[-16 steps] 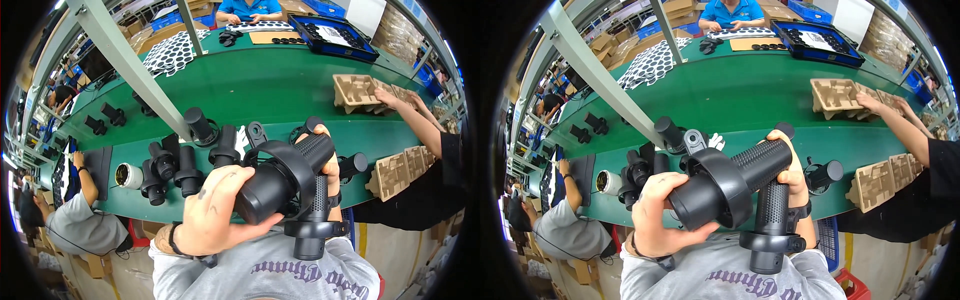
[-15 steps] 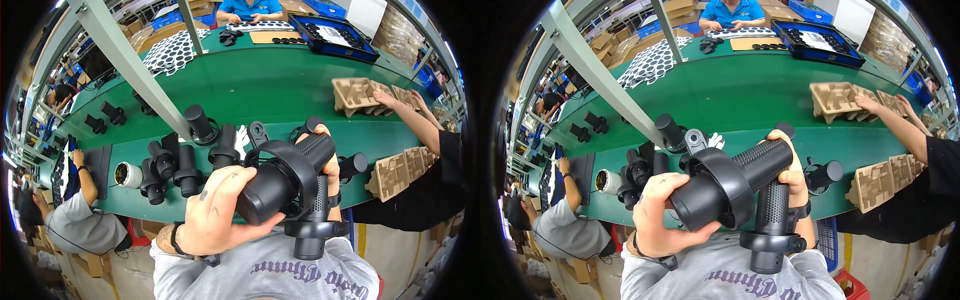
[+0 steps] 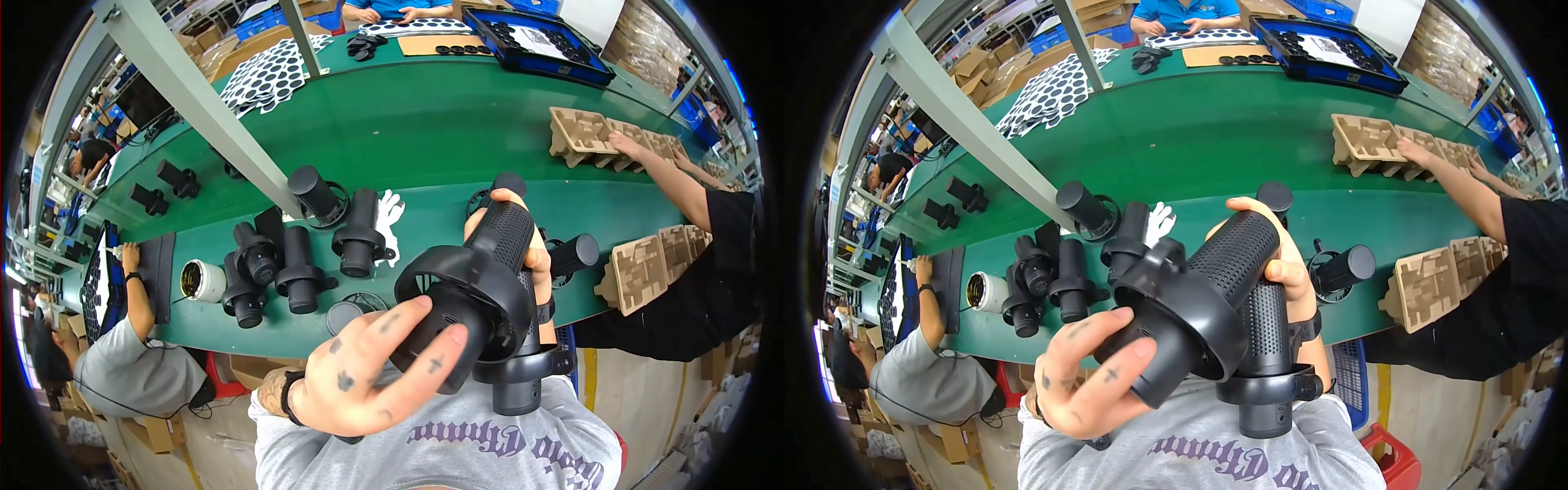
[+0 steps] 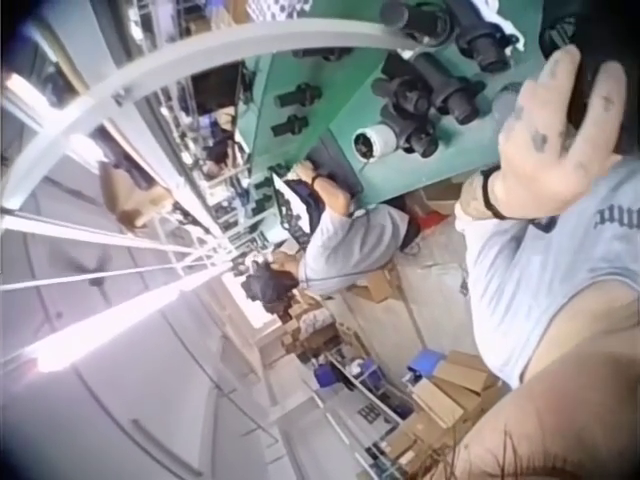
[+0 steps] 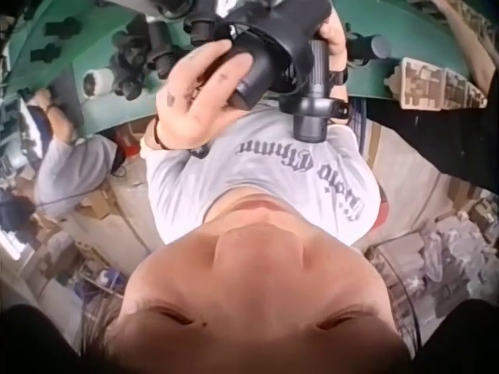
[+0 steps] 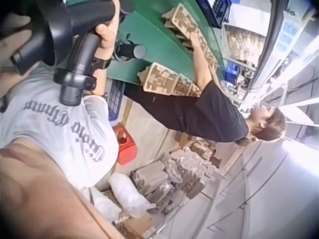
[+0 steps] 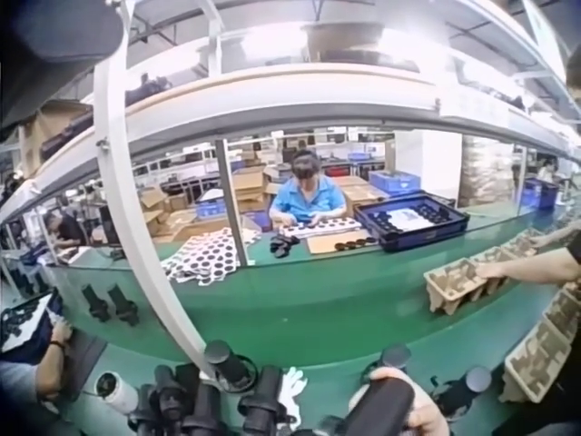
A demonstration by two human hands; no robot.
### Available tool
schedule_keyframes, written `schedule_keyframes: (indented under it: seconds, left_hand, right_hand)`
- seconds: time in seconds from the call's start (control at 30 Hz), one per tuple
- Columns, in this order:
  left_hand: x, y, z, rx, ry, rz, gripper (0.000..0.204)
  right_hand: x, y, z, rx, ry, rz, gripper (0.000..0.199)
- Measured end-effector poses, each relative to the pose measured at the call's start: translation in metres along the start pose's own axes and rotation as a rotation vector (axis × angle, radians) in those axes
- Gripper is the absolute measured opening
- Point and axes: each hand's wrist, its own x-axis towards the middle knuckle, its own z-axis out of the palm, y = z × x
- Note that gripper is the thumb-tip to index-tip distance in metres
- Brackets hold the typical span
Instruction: Assembling plastic housings and components for electronic devices, possibly microphones, on a factory production line.
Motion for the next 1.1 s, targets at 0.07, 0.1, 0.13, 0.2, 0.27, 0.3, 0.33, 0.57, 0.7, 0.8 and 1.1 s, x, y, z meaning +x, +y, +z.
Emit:
schedule_keyframes:
  seconds: [0.07,0.1,0.13,0.2,0.27,0.3,0.33,0.57,0.7,0.8,1.1]
  left_hand:
    - [0.003,0.005,0.000,0.022,0.007,0.025,0.042]
    - [0.005,0.006,0.000,0.048,0.015,0.053,0.042]
    - [0.004,0.005,0.002,0.064,0.021,0.072,0.039]
    - [0.006,0.007,0.000,0.079,-0.015,0.145,0.038]
    - [0.007,0.008,-0.002,0.176,-0.081,0.252,0.034]
    - [0.008,0.010,-0.001,0.168,-0.083,0.252,0.034]
    - [0.009,0.013,-0.001,0.172,-0.099,0.252,0.033]
    - [0.008,0.016,-0.003,0.220,-0.170,0.340,0.029]
    - [0.005,0.019,-0.004,0.224,-0.181,0.287,0.029]
    - [0.004,0.016,-0.003,0.169,-0.168,0.261,0.031]
    - [0.006,0.010,0.000,0.133,-0.155,0.288,0.030]
  right_hand:
    - [0.001,-0.001,0.000,-0.020,-0.003,0.002,0.091]
    - [0.001,-0.002,0.000,-0.039,-0.010,0.002,0.091]
    - [0.000,-0.002,0.000,-0.040,-0.004,0.002,0.091]
    - [-0.002,-0.004,0.002,0.000,0.004,0.039,0.090]
    - [-0.005,-0.003,-0.001,0.034,-0.002,0.031,0.089]
    - [-0.006,-0.003,-0.002,0.069,-0.015,0.025,0.088]
    - [-0.007,-0.003,0.002,0.070,-0.013,0.027,0.088]
    - [-0.008,-0.013,0.019,0.143,0.005,0.053,0.086]
    - [-0.007,-0.005,0.027,-0.052,0.076,-0.016,0.079]
    - [-0.006,-0.006,0.020,-0.154,0.071,0.022,0.079]
    - [0.003,-0.007,0.014,-0.227,-0.039,0.003,0.075]
